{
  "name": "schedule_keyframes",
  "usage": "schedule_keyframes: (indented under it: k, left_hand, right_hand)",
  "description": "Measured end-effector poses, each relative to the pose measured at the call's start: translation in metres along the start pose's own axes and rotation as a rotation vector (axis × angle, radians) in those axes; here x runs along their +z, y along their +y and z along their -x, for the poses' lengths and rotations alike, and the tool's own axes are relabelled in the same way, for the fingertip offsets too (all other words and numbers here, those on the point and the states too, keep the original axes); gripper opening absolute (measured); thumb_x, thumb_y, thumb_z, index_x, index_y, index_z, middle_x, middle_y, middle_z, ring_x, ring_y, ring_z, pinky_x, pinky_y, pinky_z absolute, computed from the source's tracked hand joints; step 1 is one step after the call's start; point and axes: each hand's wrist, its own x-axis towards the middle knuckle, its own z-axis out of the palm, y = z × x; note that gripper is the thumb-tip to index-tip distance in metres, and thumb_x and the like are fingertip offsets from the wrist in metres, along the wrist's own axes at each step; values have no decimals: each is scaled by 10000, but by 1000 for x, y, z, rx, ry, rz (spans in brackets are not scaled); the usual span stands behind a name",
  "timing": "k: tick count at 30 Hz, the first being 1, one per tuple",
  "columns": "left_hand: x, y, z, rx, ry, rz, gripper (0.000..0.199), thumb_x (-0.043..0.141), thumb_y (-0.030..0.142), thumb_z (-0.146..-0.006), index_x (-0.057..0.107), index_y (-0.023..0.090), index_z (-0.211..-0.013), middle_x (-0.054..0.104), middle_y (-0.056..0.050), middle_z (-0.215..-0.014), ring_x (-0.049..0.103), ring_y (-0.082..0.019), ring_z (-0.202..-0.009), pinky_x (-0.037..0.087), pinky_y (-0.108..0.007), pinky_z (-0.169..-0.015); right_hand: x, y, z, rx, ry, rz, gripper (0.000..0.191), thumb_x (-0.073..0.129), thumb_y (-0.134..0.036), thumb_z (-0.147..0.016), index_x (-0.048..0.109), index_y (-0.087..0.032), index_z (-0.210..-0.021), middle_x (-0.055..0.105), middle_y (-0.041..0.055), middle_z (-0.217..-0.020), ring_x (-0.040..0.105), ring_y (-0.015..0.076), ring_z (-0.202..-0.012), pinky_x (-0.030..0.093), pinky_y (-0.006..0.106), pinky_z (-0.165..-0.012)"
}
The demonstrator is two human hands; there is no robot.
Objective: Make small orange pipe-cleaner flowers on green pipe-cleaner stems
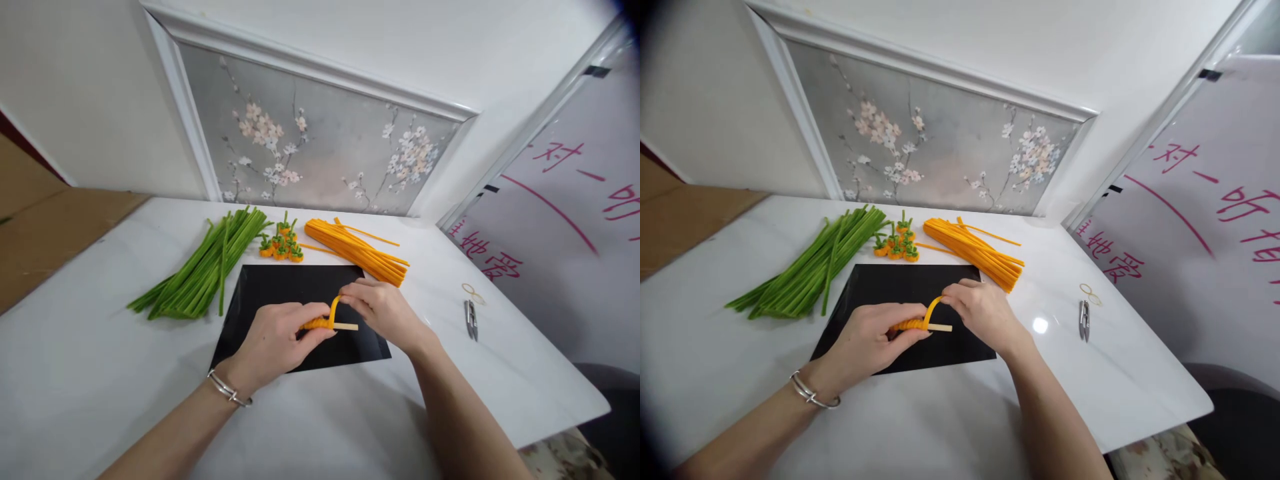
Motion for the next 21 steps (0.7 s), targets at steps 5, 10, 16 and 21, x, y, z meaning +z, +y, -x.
schedule_keyframes:
  k: [5,10,16,21]
  left_hand:
    - [0,0,-2,9,56,98,261,606,265,-867,656,228,-1121,753,0,-904,668,-131,-710,500,-226,-649]
    - [0,-2,-4,-195,29,273,209,587,278,-877,715,244,-1039,755,9,-994,689,-132,-751,519,-202,-657]
    - [0,0,-3,-263,6,327,242,575,275,-878,707,239,-1079,744,-10,-1042,687,-159,-833,518,-232,-723]
    - [-3,4,-6,-284,-55,370,163,569,192,-855,709,191,-938,719,6,-849,620,-121,-695,461,-202,-624]
  right_hand:
    - [6,5,0,-7,-179,-48,210,490,-223,-953,693,-230,-900,697,2,-784,633,133,-692,439,226,-612]
    - [-3,4,3,-78,-92,-106,249,648,-312,-862,651,-228,-1096,689,47,-1017,632,185,-928,470,292,-816]
    - [-8,-14,5,-71,-13,-251,124,574,-312,-913,639,-207,-921,668,1,-814,604,129,-725,455,240,-673]
    - [2,-20,4,-158,84,-133,188,486,-253,-960,636,-190,-866,641,16,-748,569,135,-685,412,271,-668]
